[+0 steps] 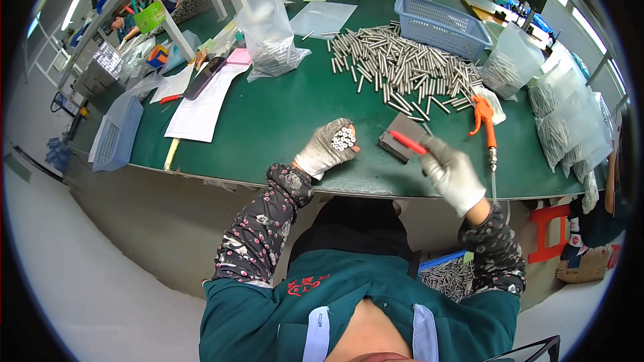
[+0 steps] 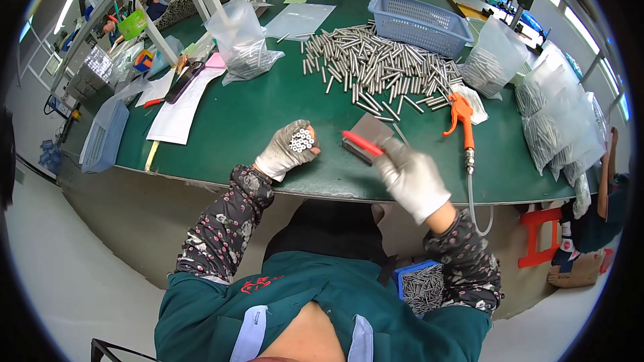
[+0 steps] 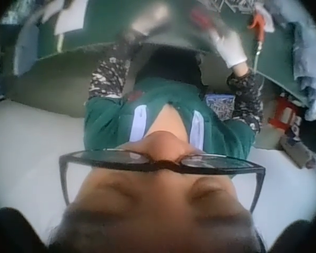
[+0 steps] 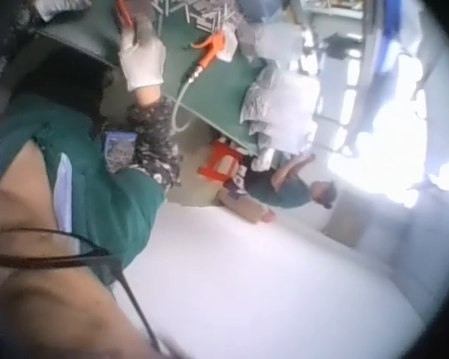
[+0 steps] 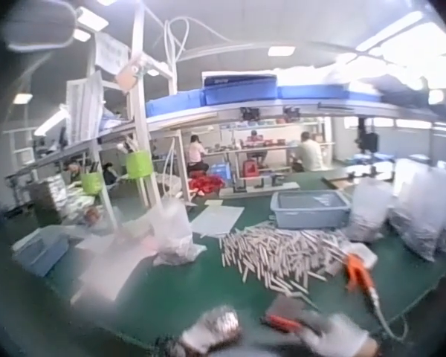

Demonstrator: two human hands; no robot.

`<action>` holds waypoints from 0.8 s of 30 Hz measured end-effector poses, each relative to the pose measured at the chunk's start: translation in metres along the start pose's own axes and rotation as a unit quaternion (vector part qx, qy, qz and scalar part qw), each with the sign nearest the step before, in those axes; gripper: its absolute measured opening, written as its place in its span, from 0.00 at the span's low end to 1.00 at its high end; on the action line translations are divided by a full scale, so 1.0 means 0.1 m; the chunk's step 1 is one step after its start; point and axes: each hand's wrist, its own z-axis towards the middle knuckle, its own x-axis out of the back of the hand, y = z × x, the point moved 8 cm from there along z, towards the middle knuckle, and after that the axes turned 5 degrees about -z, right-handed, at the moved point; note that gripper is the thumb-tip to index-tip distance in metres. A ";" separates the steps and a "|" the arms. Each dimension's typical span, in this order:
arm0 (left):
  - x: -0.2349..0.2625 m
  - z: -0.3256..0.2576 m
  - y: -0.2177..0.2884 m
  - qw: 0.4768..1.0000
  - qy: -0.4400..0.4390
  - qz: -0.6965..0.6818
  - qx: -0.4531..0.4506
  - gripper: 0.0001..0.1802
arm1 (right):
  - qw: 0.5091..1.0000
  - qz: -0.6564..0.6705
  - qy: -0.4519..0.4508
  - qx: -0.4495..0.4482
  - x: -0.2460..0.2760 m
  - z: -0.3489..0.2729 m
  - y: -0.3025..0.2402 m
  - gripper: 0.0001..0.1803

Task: Sort, clean, and organize small metal tubes using an air gun, pliers, and a sanding block at a factory workbench.

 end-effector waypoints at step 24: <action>-0.13 -0.04 0.22 0.909 -0.025 0.346 -0.230 0.26 | 0.991 -0.128 0.024 0.037 -0.57 -0.31 -0.36 0.20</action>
